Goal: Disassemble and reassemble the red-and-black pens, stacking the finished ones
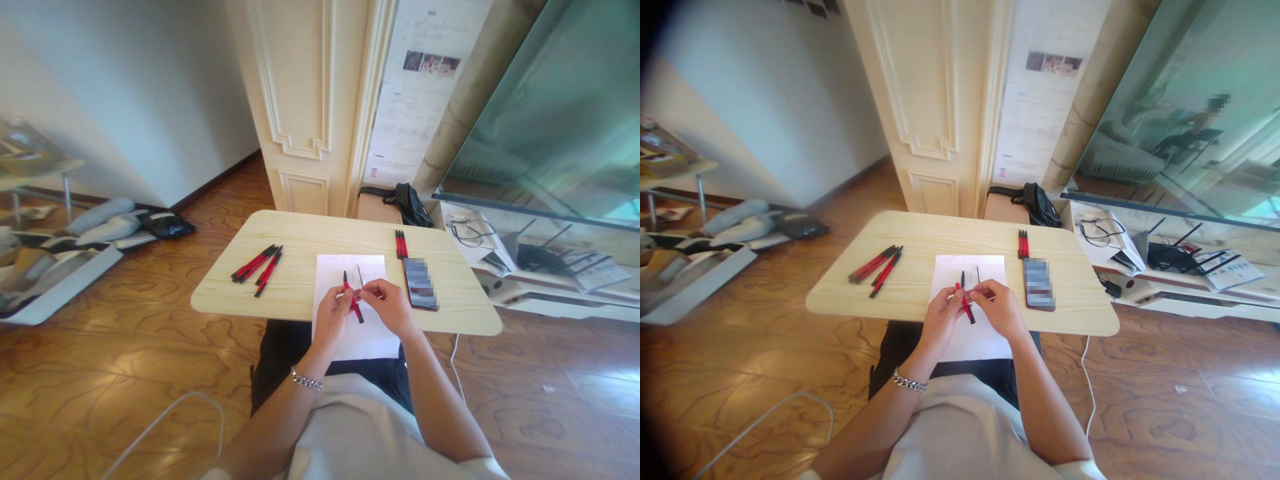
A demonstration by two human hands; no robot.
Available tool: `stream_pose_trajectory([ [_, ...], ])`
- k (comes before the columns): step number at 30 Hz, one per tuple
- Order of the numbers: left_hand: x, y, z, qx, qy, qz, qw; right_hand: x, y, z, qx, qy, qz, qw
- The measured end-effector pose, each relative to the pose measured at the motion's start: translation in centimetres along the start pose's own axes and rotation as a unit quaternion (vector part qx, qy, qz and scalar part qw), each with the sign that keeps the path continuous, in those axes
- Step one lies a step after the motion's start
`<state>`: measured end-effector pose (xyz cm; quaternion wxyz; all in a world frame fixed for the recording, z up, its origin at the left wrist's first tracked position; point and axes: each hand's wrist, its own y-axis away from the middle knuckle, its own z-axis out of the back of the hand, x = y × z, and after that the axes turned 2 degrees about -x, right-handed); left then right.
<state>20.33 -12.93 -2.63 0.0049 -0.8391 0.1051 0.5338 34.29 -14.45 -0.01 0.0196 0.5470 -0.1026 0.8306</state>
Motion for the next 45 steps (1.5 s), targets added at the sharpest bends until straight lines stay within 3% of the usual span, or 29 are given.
stream_pose_trajectory([
  [4,0.2,-0.2,-0.2,0.004,-0.017,-0.012,1.000,0.1,1.3,-1.0,0.033,-0.020,-0.009,0.999],
  [8,0.0,-0.1,-0.2,0.014,-0.011,0.006,1.000,-1.3,-0.2,-0.4,0.017,-0.027,-0.034,0.999],
  [12,-0.2,0.1,0.1,0.010,-0.019,0.023,0.999,-2.8,-3.2,1.3,-0.063,0.079,-0.066,0.993],
  [17,0.0,0.4,0.6,0.001,-0.039,0.013,0.999,-3.8,-5.2,1.5,-0.073,0.222,-0.084,0.969],
  [25,-0.5,0.0,1.5,-0.025,-0.072,0.007,0.997,-4.0,-4.9,0.7,-0.061,0.276,-0.063,0.957],
  [31,-1.1,-0.6,2.8,-0.065,-0.093,-0.033,0.993,-3.8,-3.6,1.5,-0.142,0.252,-0.062,0.955],
  [38,-2.0,-1.8,5.7,-0.154,-0.232,-0.161,0.947,-5.4,-1.9,1.3,-0.217,0.161,-0.081,0.959],
  [45,-1.2,-1.7,6.1,-0.123,-0.392,-0.196,0.890,-6.2,-2.1,1.6,-0.176,0.171,-0.085,0.966],
])
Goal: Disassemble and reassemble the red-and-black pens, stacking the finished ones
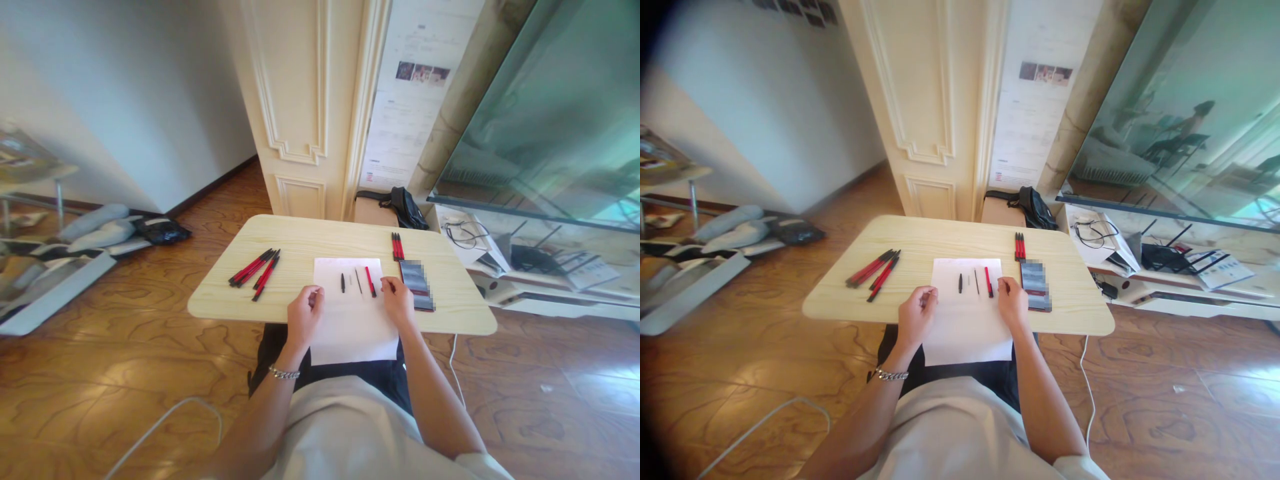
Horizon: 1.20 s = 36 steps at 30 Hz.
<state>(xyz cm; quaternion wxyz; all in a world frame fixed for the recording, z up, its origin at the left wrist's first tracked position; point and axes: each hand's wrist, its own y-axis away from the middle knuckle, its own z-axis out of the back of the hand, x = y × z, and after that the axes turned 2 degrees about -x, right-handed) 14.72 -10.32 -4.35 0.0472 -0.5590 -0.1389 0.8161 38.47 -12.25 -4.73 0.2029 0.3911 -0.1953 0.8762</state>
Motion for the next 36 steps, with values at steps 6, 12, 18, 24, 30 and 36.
stream_pose_trajectory([
  [6,-0.5,0.2,0.0,0.009,-0.043,-0.040,0.998,2.1,-1.8,-0.1,0.053,0.129,0.049,0.989],
  [12,-0.3,0.0,0.1,0.020,-0.054,-0.041,0.998,4.0,-4.1,-1.4,0.105,0.220,0.042,0.969],
  [18,-0.6,-0.1,0.3,0.021,-0.012,-0.027,0.999,3.8,-4.8,-1.5,0.110,0.227,0.028,0.967],
  [24,-2.7,0.5,-0.2,0.049,0.056,-0.011,0.997,4.8,-3.1,-0.5,0.135,-0.039,0.056,0.989],
  [30,-5.0,1.4,-2.8,0.130,0.226,0.032,0.965,7.7,1.0,-0.2,0.222,-0.246,0.093,0.939],
  [36,-4.1,1.7,-3.3,0.104,0.275,0.073,0.953,5.7,-1.5,-0.2,0.124,-0.115,0.107,0.980],
])
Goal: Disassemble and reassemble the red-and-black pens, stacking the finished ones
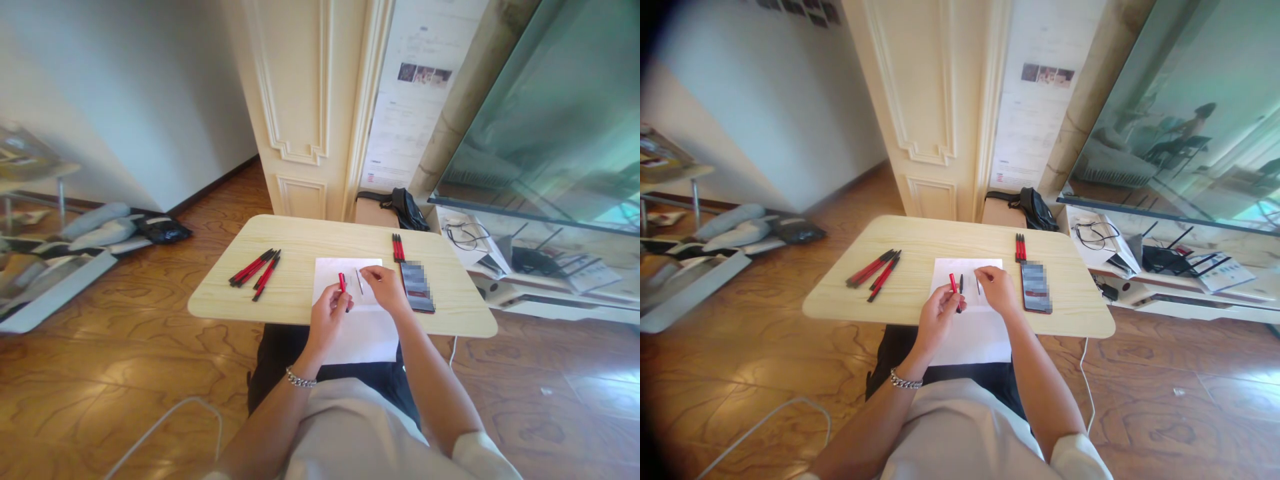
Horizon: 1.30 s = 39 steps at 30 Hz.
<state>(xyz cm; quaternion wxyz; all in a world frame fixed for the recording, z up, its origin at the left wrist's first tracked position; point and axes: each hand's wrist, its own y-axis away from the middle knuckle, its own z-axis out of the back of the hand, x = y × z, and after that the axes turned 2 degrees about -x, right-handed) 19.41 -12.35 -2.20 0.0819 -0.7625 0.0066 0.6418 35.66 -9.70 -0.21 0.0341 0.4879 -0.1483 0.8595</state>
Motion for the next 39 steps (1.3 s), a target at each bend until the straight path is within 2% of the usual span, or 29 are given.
stream_pose_trajectory([
  [3,0.2,0.1,0.6,-0.007,0.024,0.013,1.000,-2.1,-1.2,0.3,0.020,0.129,-0.022,0.991],
  [7,0.6,0.1,0.9,-0.011,0.033,0.025,0.999,-3.4,-1.4,-0.3,0.067,0.208,-0.025,0.975],
  [19,1.9,-0.1,1.0,0.008,0.011,0.010,1.000,-2.8,-0.8,-1.2,0.077,0.302,-0.026,0.950],
  [29,1.9,-0.2,0.9,0.007,-0.006,0.005,1.000,-1.5,0.9,-1.9,0.051,0.429,0.011,0.902],
  [31,1.8,-0.1,0.9,0.005,-0.008,0.003,1.000,-1.6,0.7,-1.8,0.053,0.422,0.002,0.905],
  [34,1.7,-0.1,0.9,0.002,-0.022,0.000,1.000,-1.9,0.0,-1.2,0.033,0.350,-0.006,0.936],
  [37,1.5,0.1,0.9,0.008,-0.054,-0.006,0.998,-1.6,-0.4,-0.4,0.010,0.183,-0.006,0.983],
  [39,1.3,0.3,0.8,0.018,-0.075,-0.007,0.997,-0.9,-0.2,0.0,0.013,0.047,-0.008,0.999],
])
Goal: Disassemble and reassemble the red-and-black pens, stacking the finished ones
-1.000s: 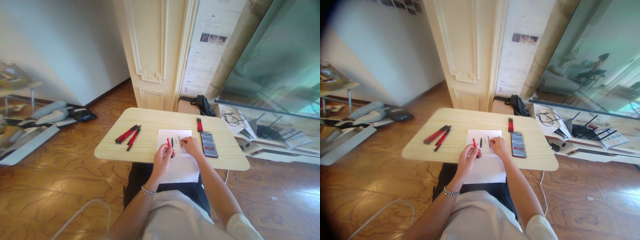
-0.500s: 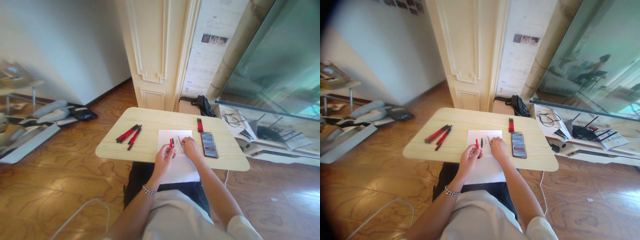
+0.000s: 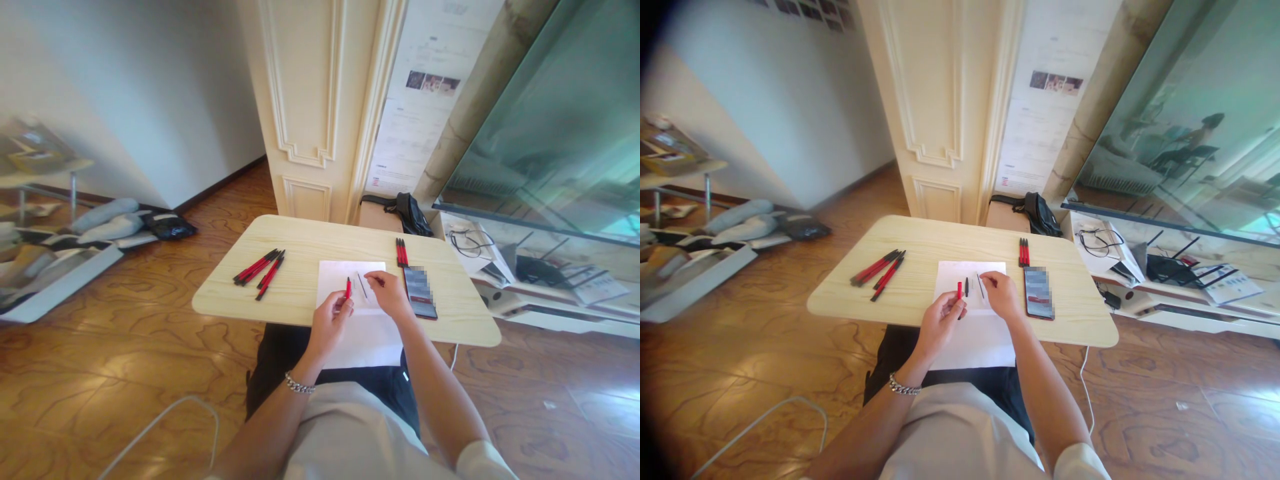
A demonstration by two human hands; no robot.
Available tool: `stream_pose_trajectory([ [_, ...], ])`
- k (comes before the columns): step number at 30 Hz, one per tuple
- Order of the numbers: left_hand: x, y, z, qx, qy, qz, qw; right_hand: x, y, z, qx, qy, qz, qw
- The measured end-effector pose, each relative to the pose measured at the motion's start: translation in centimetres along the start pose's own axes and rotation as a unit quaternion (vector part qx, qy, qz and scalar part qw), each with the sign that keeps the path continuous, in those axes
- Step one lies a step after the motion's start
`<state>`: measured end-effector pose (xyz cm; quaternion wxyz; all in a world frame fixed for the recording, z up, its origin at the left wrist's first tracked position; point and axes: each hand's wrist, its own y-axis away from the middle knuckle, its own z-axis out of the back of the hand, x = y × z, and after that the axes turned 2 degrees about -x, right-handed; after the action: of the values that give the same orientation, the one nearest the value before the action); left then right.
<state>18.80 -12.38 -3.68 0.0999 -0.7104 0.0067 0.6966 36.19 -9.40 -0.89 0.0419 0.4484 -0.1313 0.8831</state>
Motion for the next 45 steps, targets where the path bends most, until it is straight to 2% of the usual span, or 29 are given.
stream_pose_trajectory([
  [2,-0.2,0.2,-0.1,0.013,-0.018,-0.001,1.000,1.1,0.4,0.4,0.009,-0.104,0.007,0.995],
  [5,-0.7,0.5,-0.1,0.032,-0.040,-0.008,0.999,2.8,1.2,0.8,0.021,-0.164,0.027,0.986],
  [15,-1.2,0.7,0.1,0.044,-0.078,-0.029,0.996,3.5,1.7,1.3,0.080,-0.107,0.051,0.990],
  [19,-1.1,0.7,0.1,0.042,-0.063,-0.022,0.997,3.4,1.7,2.0,0.121,-0.088,0.073,0.986],
  [21,-1.0,0.7,0.0,0.042,-0.044,-0.014,0.998,2.8,1.2,1.9,0.119,-0.088,0.058,0.987],
  [23,-0.9,0.7,-0.1,0.041,-0.020,-0.007,0.999,1.8,0.4,1.5,0.094,-0.047,0.030,0.994],
  [25,-0.9,0.7,-0.1,0.042,0.000,-0.002,0.999,0.9,-0.4,0.8,0.070,0.054,0.003,0.996],
  [29,-0.8,0.5,-0.1,0.029,0.017,-0.001,0.999,-0.2,-1.6,-1.1,0.071,0.239,-0.056,0.967],
  [33,-0.6,0.4,0.1,0.023,0.013,0.008,1.000,0.0,-2.1,-2.3,0.069,0.310,-0.084,0.944],
  [36,-0.6,0.4,0.2,0.024,0.012,0.010,1.000,0.0,-2.3,-2.5,0.072,0.321,-0.091,0.940],
  [38,-0.7,0.4,0.3,0.025,0.012,0.005,1.000,-0.1,-2.4,-2.2,0.064,0.290,-0.089,0.951],
  [40,-0.8,0.5,0.3,0.028,0.016,0.003,0.999,0.0,-2.4,-1.8,0.051,0.199,-0.073,0.976],
  [42,-0.8,0.5,0.2,0.032,0.023,0.005,0.999,0.3,-2.3,-1.2,0.033,0.046,-0.054,0.997],
  [43,-0.7,0.6,0.1,0.034,0.028,0.006,0.999,0.7,-2.2,-0.9,0.021,-0.039,-0.048,0.998],
  [45,-0.6,0.6,0.0,0.035,0.037,0.008,0.999,1.8,-1.9,-0.1,-0.004,-0.194,-0.039,0.980],
])
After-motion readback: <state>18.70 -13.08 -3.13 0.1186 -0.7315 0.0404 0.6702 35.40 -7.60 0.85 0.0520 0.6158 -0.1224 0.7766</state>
